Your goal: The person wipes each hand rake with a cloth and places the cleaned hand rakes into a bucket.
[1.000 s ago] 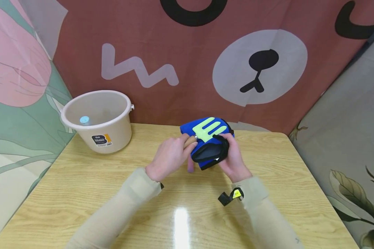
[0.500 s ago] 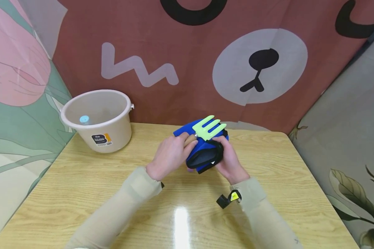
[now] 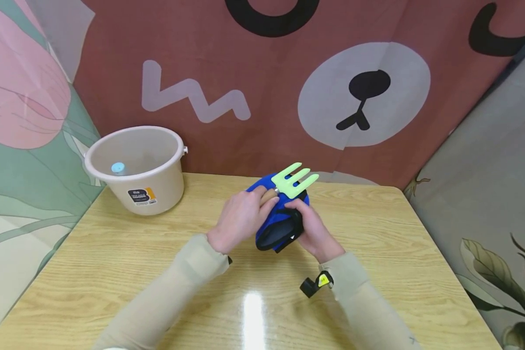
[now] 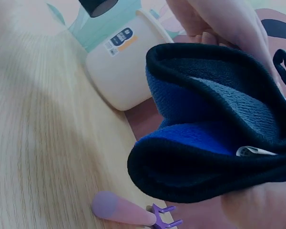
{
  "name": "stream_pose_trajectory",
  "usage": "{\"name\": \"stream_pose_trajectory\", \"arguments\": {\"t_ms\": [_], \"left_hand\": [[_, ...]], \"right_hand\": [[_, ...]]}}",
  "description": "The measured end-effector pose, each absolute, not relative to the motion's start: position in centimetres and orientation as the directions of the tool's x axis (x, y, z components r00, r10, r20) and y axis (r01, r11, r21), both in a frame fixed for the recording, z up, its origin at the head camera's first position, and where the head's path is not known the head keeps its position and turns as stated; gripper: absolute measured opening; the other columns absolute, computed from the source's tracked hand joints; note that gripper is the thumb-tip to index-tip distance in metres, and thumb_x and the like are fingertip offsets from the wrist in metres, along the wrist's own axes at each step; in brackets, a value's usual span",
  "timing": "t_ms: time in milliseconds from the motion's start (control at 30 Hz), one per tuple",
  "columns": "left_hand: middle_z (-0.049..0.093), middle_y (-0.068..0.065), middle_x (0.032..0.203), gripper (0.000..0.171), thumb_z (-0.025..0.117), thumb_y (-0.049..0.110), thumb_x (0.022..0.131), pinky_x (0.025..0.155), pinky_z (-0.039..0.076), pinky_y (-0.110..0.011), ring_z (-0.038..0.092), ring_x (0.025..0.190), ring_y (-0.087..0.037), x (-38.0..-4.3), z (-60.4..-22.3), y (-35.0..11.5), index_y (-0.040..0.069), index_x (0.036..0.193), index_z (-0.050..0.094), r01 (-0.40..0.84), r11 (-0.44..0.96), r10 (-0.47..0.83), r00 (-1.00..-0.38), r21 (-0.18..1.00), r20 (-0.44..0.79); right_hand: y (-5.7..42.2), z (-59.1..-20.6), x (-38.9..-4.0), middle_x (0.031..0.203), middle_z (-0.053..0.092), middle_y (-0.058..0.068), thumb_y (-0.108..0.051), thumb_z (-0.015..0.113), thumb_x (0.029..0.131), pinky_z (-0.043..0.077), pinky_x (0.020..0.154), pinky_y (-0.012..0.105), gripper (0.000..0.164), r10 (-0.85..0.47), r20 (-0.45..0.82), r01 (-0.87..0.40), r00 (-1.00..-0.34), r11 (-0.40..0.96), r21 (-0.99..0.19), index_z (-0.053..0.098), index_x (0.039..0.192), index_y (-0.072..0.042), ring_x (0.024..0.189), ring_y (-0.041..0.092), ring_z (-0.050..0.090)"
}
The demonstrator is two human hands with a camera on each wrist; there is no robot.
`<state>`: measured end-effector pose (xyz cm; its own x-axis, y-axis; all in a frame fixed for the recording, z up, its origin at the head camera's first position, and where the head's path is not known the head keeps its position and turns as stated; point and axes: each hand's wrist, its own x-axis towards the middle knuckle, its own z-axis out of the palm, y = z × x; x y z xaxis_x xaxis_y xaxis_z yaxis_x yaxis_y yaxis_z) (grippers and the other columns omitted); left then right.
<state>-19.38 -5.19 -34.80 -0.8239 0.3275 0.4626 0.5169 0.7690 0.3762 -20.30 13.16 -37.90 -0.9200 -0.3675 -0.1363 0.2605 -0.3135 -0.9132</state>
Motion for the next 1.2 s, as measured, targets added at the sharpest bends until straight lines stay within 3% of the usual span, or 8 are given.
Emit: {"name": "stream_pose_trajectory", "arguments": {"t_ms": [267,500,800,1000,1200], "left_hand": [[0.069,-0.003,0.091,0.036,0.055,0.035,0.104,0.052,0.054,-0.036,0.063,0.060,-0.020,-19.3,-35.0,-5.0,0.010,0.120,0.074,0.532,0.764,0.343,-0.814,0.364,0.470],[0.071,-0.004,0.094,0.036,0.054,0.035,0.104,0.053,0.054,-0.034,0.064,0.063,-0.020,-19.4,-35.0,-5.1,0.011,0.123,0.074,0.533,0.766,0.353,-0.815,0.359,0.459],[0.070,-0.004,0.093,0.035,0.056,0.034,0.103,0.050,0.050,-0.031,0.060,0.061,-0.017,-19.4,-35.2,-5.2,0.012,0.122,0.075,0.532,0.772,0.357,-0.815,0.348,0.456],[0.067,-0.003,0.087,0.032,0.058,0.035,0.102,0.046,0.048,-0.030,0.057,0.056,-0.016,-19.3,-35.4,-5.2,0.012,0.118,0.075,0.542,0.767,0.357,-0.804,0.342,0.475],[0.064,-0.002,0.083,0.028,0.057,0.035,0.103,0.047,0.049,-0.033,0.056,0.055,-0.017,-19.4,-35.5,-5.1,0.014,0.110,0.075,0.554,0.767,0.368,-0.792,0.322,0.487]], "right_hand": [[12.8,-38.1,-20.1,0.100,0.077,-0.006,-0.018,0.042,0.101,0.060,0.078,0.026,0.027,-0.349,-0.129,0.241,-0.928,-0.302,-0.922,0.050,0.126,-0.010,0.088,0.010,0.074],[12.7,-38.2,-20.2,0.108,0.073,-0.005,-0.023,0.043,0.101,0.059,0.082,0.026,0.032,-0.317,-0.158,0.259,-0.935,-0.306,-0.916,0.045,0.132,-0.013,0.093,0.010,0.072],[13.2,-37.9,-20.6,0.117,0.070,-0.002,-0.022,0.038,0.104,0.058,0.090,0.026,0.036,-0.313,-0.159,0.295,-0.936,-0.453,-0.841,0.039,0.138,-0.011,0.104,0.009,0.070],[13.7,-37.6,-20.7,0.139,0.055,0.003,-0.021,0.035,0.105,0.055,0.097,0.027,0.043,-0.289,-0.116,0.256,-0.950,-0.511,-0.821,0.031,0.147,-0.014,0.117,0.011,0.063],[14.0,-37.4,-21.1,0.153,0.038,0.003,-0.022,0.033,0.105,0.045,0.110,0.030,0.052,-0.268,-0.103,0.237,-0.958,-0.535,-0.810,0.021,0.155,-0.015,0.137,0.017,0.044]]}}
